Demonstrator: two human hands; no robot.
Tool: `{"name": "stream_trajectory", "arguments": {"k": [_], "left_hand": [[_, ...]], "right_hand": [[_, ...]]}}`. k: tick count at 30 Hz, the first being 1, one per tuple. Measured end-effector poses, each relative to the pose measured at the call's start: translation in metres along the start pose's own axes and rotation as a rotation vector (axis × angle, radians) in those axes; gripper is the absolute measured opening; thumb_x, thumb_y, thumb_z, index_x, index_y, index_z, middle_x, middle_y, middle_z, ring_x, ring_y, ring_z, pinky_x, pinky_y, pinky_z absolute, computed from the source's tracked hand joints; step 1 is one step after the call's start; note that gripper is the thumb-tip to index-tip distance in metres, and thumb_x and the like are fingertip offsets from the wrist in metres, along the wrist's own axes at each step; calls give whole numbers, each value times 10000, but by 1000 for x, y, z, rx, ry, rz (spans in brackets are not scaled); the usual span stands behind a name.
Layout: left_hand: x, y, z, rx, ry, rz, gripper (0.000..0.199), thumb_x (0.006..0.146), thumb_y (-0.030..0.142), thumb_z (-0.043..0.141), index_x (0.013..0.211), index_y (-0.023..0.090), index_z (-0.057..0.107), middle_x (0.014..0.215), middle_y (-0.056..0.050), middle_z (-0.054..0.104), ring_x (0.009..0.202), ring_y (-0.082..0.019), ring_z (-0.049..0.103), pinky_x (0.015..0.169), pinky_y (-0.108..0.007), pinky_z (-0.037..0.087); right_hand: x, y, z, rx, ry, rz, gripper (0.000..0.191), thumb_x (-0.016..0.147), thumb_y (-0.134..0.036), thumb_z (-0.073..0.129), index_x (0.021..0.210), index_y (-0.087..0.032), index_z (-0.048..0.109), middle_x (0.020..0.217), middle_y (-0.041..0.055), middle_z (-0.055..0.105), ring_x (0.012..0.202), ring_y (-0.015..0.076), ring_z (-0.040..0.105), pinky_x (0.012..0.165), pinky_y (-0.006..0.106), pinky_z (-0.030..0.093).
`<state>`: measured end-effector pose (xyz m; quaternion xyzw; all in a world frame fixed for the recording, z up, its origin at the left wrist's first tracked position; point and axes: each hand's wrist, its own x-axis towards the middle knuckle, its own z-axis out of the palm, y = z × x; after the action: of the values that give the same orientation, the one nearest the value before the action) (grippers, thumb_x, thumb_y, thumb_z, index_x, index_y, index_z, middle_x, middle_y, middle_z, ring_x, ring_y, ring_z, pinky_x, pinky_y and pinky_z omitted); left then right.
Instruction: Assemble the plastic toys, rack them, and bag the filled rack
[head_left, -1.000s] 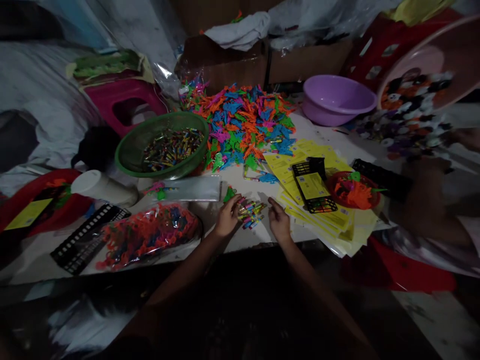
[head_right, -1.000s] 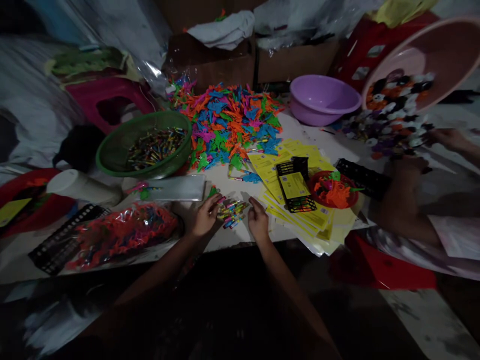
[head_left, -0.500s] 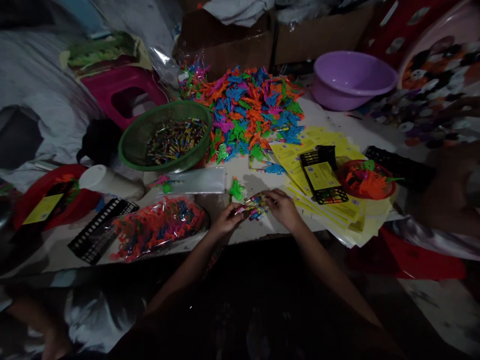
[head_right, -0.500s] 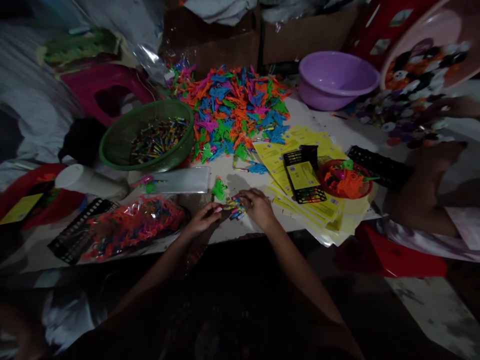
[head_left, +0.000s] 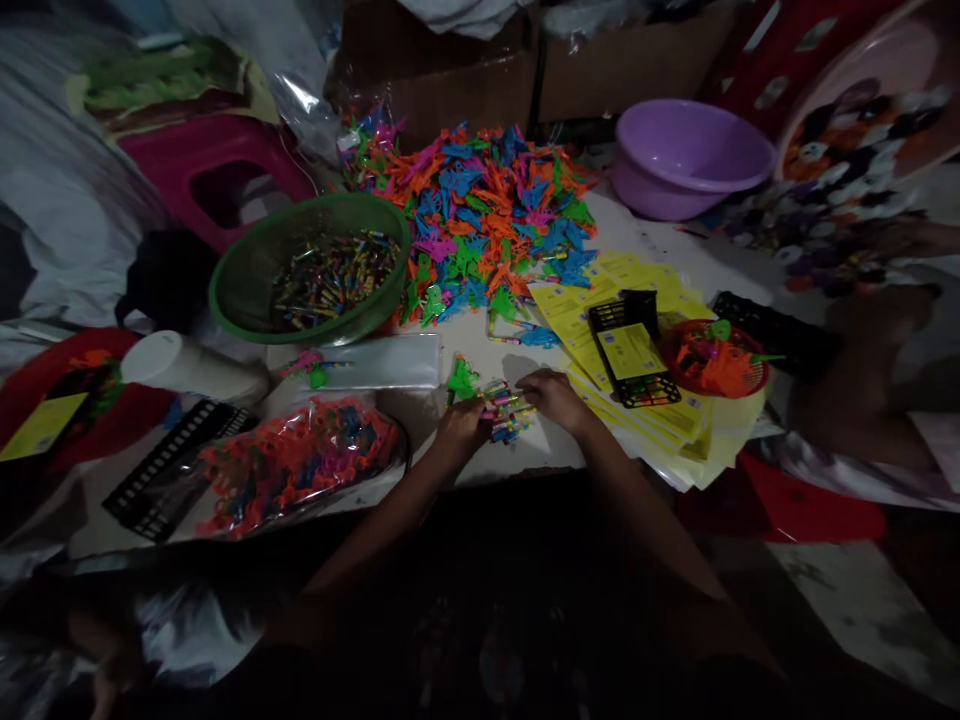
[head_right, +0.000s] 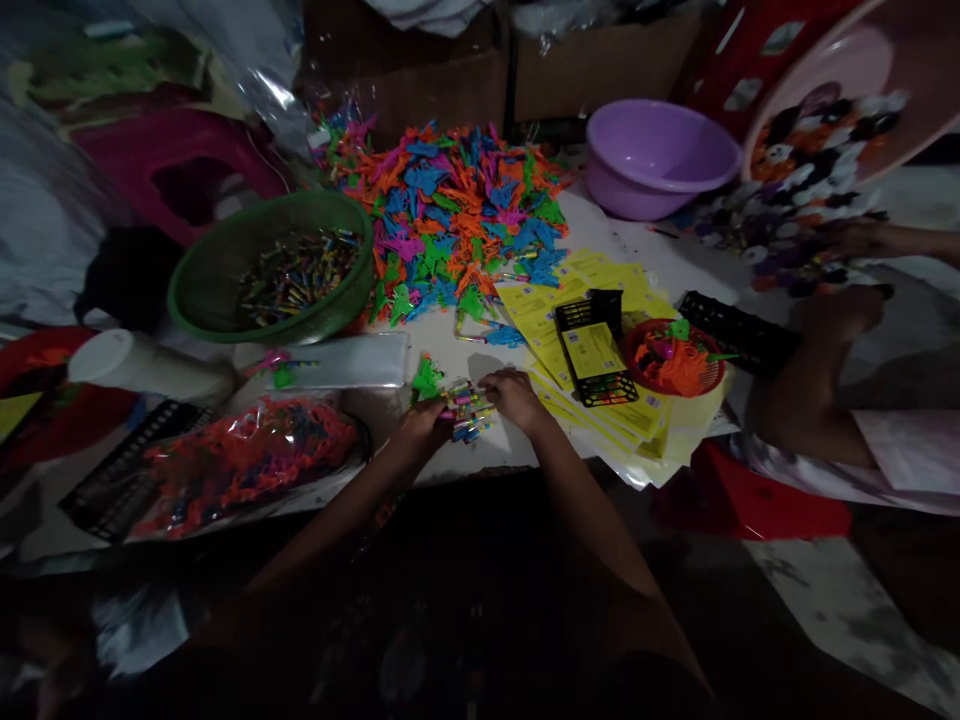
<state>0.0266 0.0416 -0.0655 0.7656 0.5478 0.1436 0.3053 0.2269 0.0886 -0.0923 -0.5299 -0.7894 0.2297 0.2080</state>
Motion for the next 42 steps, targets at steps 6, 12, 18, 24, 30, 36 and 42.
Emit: {"name": "stream_trajectory", "arguments": {"k": [6,12,18,24,30,36,42], "left_hand": [[-6,-12,2,-336,168,-163,193,696,360,574,749,176,559,751,-25,555,773,-176,516,715,-286,402],[-24,4,-1,-1269,-29,-451,387,613,422,681,861,171,523,742,-14,593,614,-107,557,470,-179,323],[-22,20,1,-1472,-122,-391,323,546,275,766,732,128,546,541,61,444,411,-6,334,381,-163,171],[-21,31,9,-1709,64,-443,345,608,408,711,681,134,515,519,58,427,446,-27,391,435,-159,303],[-33,21,20,-1354,248,-279,313,656,388,676,793,133,556,705,4,582,658,-99,528,655,-221,398],[10,-3,5,-430,335,-177,165,738,320,596,772,159,591,720,-27,604,688,-146,544,678,-255,401],[58,10,2,307,12,-71,197,777,240,553,935,135,604,901,-107,634,862,-211,568,790,-313,402]], "right_hand": [[-3,-5,-4,153,112,51,93,719,-186,574,755,-194,659,769,28,664,791,179,584,779,325,426],[-20,-40,-7,671,416,235,260,747,-357,570,926,-179,632,843,18,663,759,148,603,720,295,477],[-40,-79,-3,734,323,162,244,766,-361,556,935,-206,638,905,30,651,818,150,597,748,289,480],[-59,-97,27,838,339,289,246,752,-370,564,905,-180,601,817,34,653,646,138,599,603,268,498],[-68,-99,36,359,203,156,216,785,-308,504,935,-227,635,943,38,668,866,180,604,806,323,468],[-47,-46,14,26,322,115,263,817,-257,466,1003,-192,641,985,78,655,934,215,573,848,360,430],[-19,-13,9,-228,155,136,178,793,-249,532,855,-184,685,973,84,635,893,214,537,814,342,383]]}}
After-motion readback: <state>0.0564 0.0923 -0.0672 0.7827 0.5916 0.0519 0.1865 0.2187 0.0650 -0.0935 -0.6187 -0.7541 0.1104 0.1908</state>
